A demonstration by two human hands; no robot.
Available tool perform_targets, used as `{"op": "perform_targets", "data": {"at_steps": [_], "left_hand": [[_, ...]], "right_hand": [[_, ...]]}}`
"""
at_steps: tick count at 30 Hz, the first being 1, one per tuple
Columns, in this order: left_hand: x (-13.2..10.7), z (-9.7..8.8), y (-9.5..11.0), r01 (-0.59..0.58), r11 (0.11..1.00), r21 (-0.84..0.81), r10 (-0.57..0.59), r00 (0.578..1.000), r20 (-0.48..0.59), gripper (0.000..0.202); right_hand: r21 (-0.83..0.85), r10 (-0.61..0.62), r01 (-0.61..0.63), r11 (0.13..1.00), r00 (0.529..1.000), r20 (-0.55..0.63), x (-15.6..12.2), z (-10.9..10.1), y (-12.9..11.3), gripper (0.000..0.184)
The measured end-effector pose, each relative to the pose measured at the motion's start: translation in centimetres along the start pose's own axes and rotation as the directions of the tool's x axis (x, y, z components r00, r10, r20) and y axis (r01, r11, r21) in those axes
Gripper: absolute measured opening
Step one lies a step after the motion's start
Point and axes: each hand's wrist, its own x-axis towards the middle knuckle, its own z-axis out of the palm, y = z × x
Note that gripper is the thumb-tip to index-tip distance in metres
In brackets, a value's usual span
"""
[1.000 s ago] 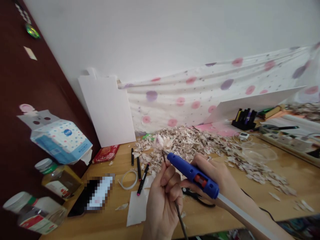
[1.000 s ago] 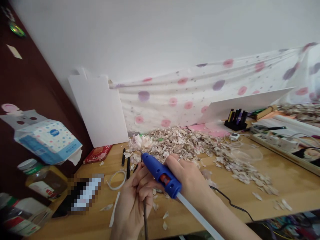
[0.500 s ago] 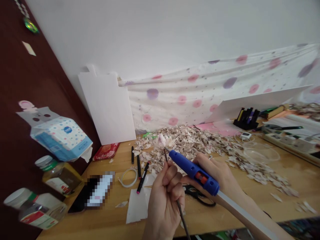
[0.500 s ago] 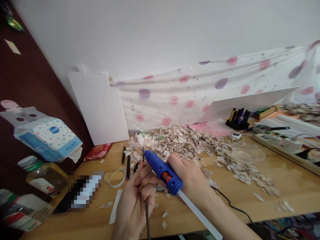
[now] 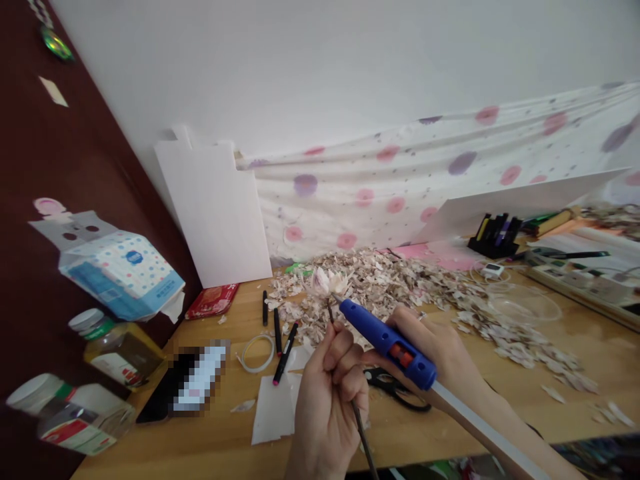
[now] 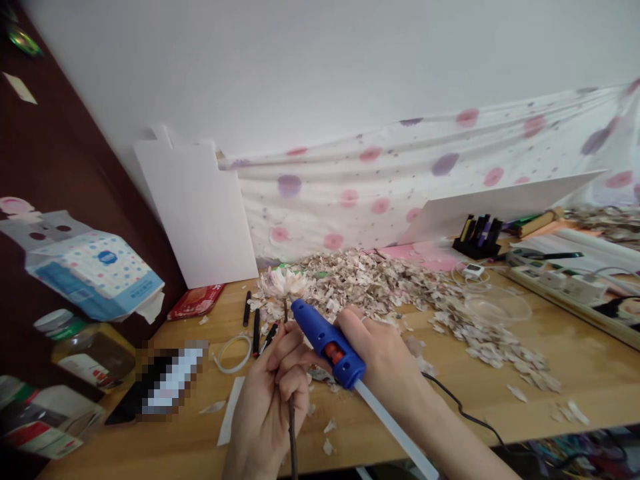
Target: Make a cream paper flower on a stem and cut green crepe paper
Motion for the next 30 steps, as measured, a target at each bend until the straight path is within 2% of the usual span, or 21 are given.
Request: {"op": "perform_targets", "data": {"at_steps": [7,16,23,30], "left_hand": [[0.1,0.0,-0.1,-0.004,1.0,-0.021,0.004,1.0,0.009,0.044],[0.2,-0.3,0.1,0.027,0.999,-0.027,-0.026,0.999,0.021,0.048],[0.5,-0.7,0.5,0.03,0.997,-0.065,-0.03,1.0,0.002,0.045],[0.8,-1.1,0.9,0.017,0.999,-0.037,-0.018,1.0,-0.022,0.047]], "right_hand": [[-0.011,-0.032,0.032,0.999,0.999,-0.021,0.4,0.0,-0.4,0.041],[0.049,0.009,-0.011,0.999,0.999,0.044,-0.1,0.2,-0.1,0.042],[0.285,0.165,-0.192,0.939,0.979,0.119,0.3,-0.7,-0.3,0.04],[0.345,0.353,-0.401,0.848,0.915,0.196,-0.9,-0.4,0.6,0.042]]}}
